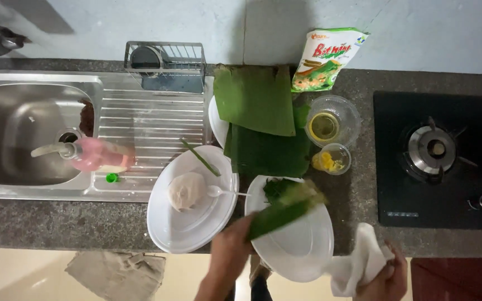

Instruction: Cleaning banana leaves by wiping them with a white cloth and folding them for food preparation.

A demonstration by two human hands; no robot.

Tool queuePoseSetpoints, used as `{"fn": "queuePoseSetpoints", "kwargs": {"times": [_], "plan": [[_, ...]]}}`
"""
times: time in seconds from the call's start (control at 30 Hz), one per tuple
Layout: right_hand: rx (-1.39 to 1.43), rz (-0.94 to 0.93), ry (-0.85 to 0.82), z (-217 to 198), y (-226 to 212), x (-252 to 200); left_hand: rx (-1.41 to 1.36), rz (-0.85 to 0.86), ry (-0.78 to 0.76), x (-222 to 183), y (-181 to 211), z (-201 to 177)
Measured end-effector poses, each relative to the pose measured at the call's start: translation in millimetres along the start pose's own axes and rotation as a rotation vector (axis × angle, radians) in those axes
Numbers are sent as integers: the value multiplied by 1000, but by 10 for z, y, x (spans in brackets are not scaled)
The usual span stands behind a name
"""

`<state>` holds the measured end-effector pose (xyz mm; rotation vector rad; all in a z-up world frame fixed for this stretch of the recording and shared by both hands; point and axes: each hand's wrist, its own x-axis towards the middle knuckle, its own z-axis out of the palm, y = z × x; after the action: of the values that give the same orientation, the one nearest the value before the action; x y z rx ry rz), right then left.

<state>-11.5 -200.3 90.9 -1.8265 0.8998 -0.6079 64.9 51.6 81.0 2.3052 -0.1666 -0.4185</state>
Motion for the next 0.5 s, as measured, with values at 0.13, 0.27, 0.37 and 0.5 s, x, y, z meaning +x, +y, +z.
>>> {"fn": "queuePoseSetpoints", "kwargs": {"times": [0.13,0.27,0.37,0.5], "plan": [[-284,56,45,444,-540,120,-359,-361,157,-49,-39,-489],[129,-756,-141,1108,-298,409,-603,-517,335,-124,-165,-568],[46,-555,-417,1717,-522,530,-657,-523,369,-159,-139,-544],[-98,-618,-519,2173,-864,619,-668,-496,390,-272,-241,-420]]}}
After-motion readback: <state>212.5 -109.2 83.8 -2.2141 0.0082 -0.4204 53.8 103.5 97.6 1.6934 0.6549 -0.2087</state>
